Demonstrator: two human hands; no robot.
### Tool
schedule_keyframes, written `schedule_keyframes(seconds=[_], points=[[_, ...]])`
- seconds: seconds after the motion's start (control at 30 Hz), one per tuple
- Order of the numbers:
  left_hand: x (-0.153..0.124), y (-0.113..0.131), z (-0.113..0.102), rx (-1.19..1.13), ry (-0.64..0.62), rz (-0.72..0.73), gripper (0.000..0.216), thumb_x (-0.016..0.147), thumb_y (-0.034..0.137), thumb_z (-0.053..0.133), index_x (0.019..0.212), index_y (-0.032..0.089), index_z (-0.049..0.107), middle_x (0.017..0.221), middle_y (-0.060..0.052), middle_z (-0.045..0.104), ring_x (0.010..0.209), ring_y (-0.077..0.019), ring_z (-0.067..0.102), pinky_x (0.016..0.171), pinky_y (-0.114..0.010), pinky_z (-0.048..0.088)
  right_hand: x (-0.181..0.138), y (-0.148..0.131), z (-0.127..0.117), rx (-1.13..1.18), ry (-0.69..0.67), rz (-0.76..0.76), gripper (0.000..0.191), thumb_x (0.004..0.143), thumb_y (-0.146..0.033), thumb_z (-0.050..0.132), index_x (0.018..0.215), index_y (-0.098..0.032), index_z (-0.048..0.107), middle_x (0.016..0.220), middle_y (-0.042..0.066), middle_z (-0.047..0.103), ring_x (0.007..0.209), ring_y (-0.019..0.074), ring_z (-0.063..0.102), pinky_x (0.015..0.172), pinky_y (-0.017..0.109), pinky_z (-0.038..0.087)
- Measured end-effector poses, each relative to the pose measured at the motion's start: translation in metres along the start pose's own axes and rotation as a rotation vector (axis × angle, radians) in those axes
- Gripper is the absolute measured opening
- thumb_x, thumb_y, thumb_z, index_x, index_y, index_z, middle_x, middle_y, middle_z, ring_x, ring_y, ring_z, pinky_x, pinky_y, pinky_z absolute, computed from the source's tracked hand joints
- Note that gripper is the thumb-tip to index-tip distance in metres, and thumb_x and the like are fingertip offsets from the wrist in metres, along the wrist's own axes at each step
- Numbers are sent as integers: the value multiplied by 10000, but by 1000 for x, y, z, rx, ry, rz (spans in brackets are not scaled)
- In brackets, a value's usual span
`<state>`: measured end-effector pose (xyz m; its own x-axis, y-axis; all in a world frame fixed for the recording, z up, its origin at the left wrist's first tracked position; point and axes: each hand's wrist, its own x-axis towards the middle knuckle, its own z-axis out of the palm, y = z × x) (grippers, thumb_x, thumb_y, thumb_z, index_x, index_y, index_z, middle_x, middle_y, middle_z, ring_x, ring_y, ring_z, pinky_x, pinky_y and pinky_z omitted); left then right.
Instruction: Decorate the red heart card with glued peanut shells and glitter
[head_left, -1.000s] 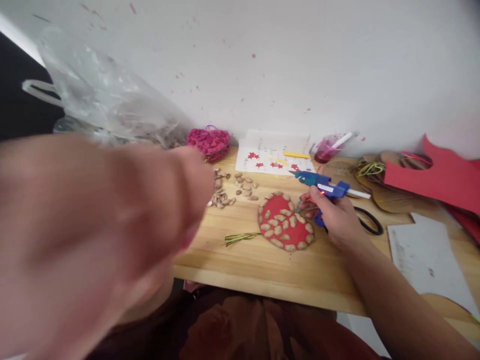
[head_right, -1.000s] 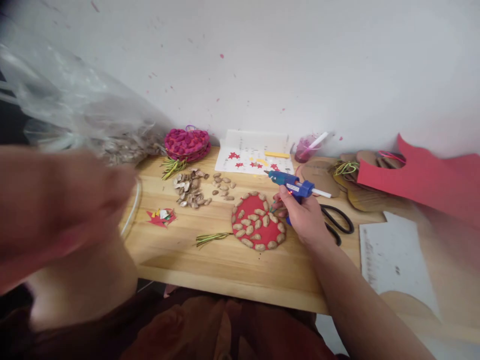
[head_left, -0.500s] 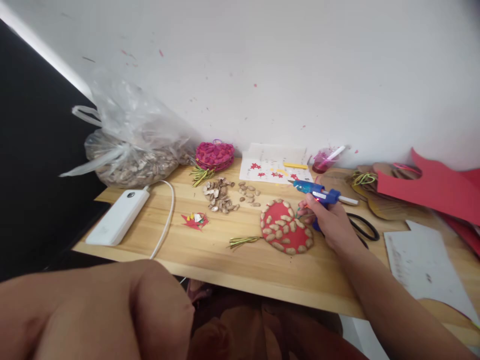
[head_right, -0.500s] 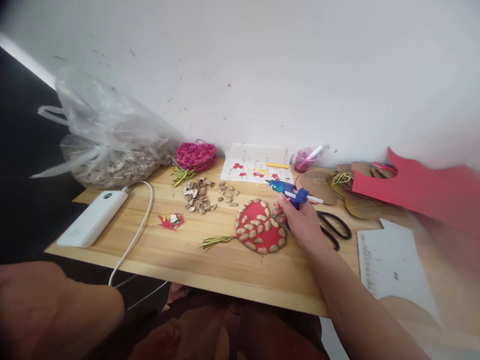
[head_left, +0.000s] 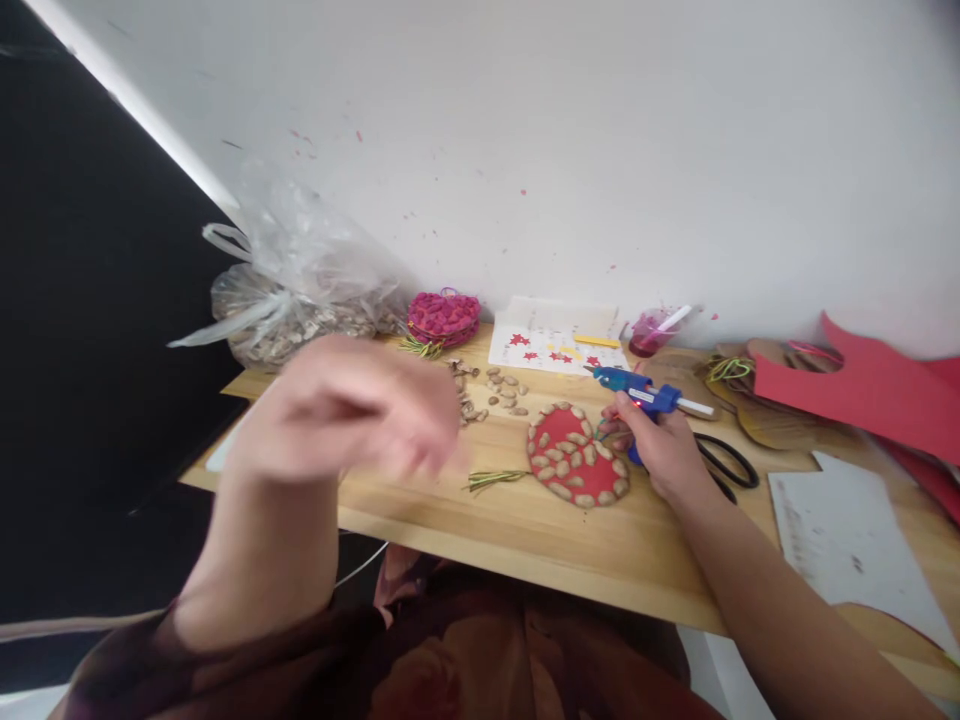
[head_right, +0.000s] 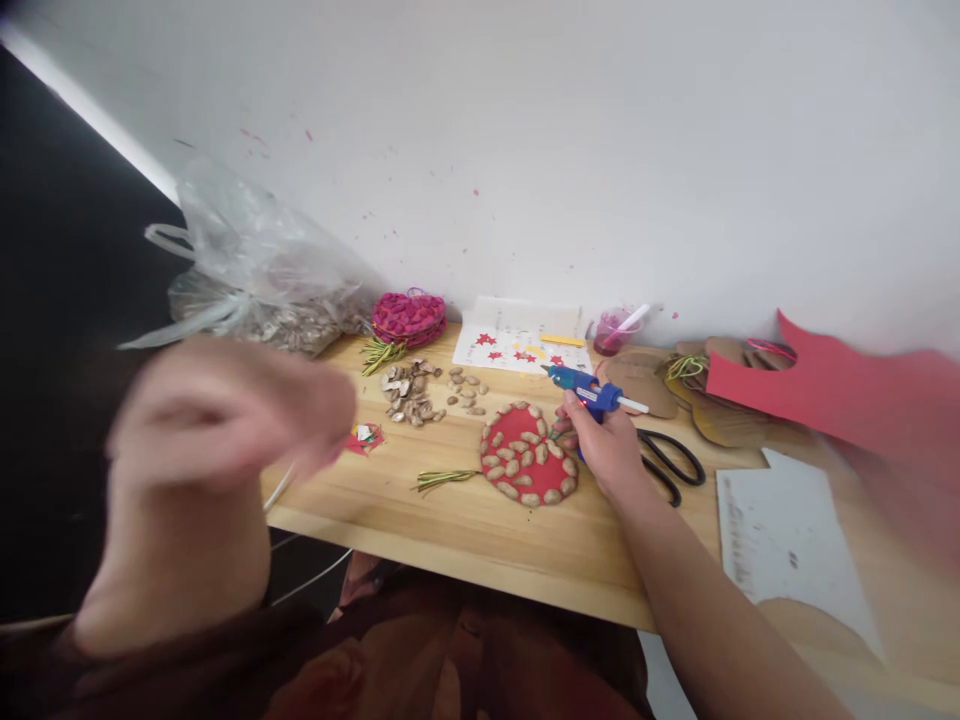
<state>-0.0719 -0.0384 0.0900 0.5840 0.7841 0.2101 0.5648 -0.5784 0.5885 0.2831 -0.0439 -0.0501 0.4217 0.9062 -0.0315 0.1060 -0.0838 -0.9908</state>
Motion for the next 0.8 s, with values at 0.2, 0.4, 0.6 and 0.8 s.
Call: schedule_keyframes(seconds=[0.2,0.4,0.6,0.8], points=[[93,-80,36,142,16,-282,175,786,250,633,841,165,776,838,-48,782,776,-187,690,752,-283,515,5,5,0,0,11,0,518,625,-660,824,831,-204,689,780,54,729,629,220,696,435,284,511],[100,-115,59,201,-62,-329,232,770,132,619,903,185,801,884,-20,800,785,-165,706,723,-223,495,7,7,-2,-27,9,12,486,650,-658,818,804,-214,693,799,58,733,613,201,680,445,282,517],[89,-127,51,120,-210,-340,111,765,228,724,823,236,819,789,10,789,709,-164,685,632,-222,444,6,5,-2,-69,7,11,438,680,-649,799,762,-229,707,779,64,729,582,196,664,436,291,515],[96,-122,64,181,56,-184,165,809,212,689,915,184,812,882,-35,790,778,-174,689,732,-245,469,6,6,-2,-66,14,15,458,666,-659,803,745,-219,704,763,70,729,586,199,670,421,283,508]])
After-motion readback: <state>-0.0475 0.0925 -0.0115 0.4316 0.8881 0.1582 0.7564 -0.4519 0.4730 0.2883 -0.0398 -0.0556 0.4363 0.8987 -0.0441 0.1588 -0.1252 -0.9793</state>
